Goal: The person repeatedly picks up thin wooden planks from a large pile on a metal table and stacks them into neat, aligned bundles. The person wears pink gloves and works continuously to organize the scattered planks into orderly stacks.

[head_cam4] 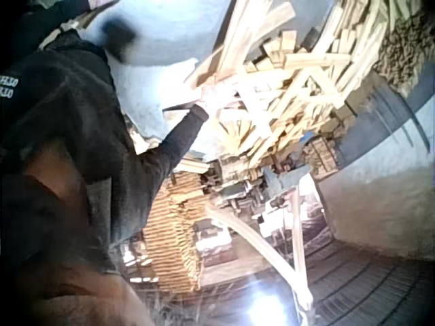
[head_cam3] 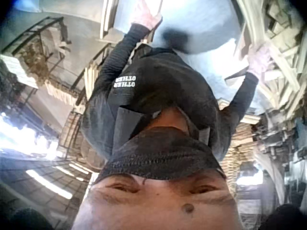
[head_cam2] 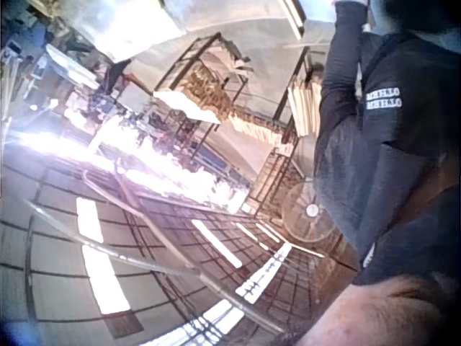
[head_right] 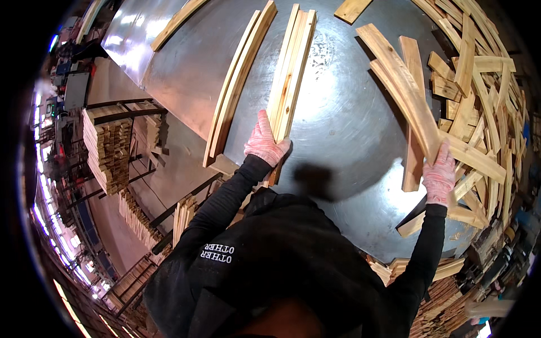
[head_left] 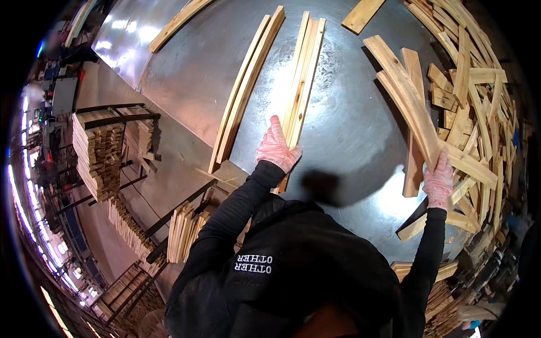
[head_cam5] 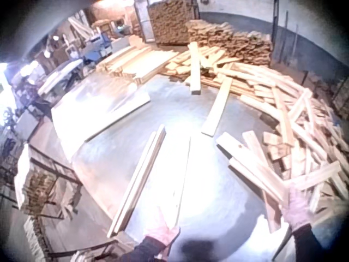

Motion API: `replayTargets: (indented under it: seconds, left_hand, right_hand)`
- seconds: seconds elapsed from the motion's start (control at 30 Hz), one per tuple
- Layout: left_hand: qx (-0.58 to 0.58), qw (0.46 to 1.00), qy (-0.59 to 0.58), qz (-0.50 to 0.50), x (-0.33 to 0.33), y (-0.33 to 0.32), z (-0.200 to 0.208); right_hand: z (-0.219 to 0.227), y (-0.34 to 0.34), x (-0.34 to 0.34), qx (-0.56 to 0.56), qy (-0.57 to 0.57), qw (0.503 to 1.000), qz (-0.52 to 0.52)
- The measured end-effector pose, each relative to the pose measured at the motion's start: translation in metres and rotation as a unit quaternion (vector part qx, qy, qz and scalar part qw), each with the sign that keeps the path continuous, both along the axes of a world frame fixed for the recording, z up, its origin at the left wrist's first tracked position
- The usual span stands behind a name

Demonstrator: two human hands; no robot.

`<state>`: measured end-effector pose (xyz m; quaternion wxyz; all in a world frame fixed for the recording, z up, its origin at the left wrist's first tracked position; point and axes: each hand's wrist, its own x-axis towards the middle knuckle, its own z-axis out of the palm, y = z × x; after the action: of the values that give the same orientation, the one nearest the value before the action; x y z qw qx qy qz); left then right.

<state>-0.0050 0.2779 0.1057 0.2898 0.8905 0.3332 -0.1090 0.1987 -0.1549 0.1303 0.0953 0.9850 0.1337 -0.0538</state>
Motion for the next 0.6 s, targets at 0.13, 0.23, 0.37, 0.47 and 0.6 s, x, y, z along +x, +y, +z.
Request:
replayTargets:
  seconds: [0.13, 0.23, 0.37, 0.47, 0.6]
  left_hand:
    - [0.019, 0.999, -0.04, -0.001, -0.008, 0.002, -0.018]
    - [-0.013, 0.999, -0.041, 0.01, -0.01, 0.003, -0.012]
    - [-0.034, 0.995, -0.096, -0.017, 0.0, 0.004, 0.003]
    - [0.008, 0.98, -0.2, -0.016, -0.016, 0.006, -0.017]
    - [0.044, 0.978, -0.201, -0.02, 0.007, -0.015, 0.024]
  right_hand:
    - [0.014, 0.082, -0.019, 0.297, 0.142, 0.944, -0.022]
    - [0.051, 0.209, -0.029, 0.427, 0.328, 0.832, -0.132]
    - [-0.043, 0.314, -0.046, 0.325, 0.3, 0.897, -0.032]
    - [-0.033, 0.327, -0.087, 0.576, 0.331, 0.748, 0.003]
    - [-0.031, 0.305, -0.102, 0.355, 0.44, 0.821, 0.084]
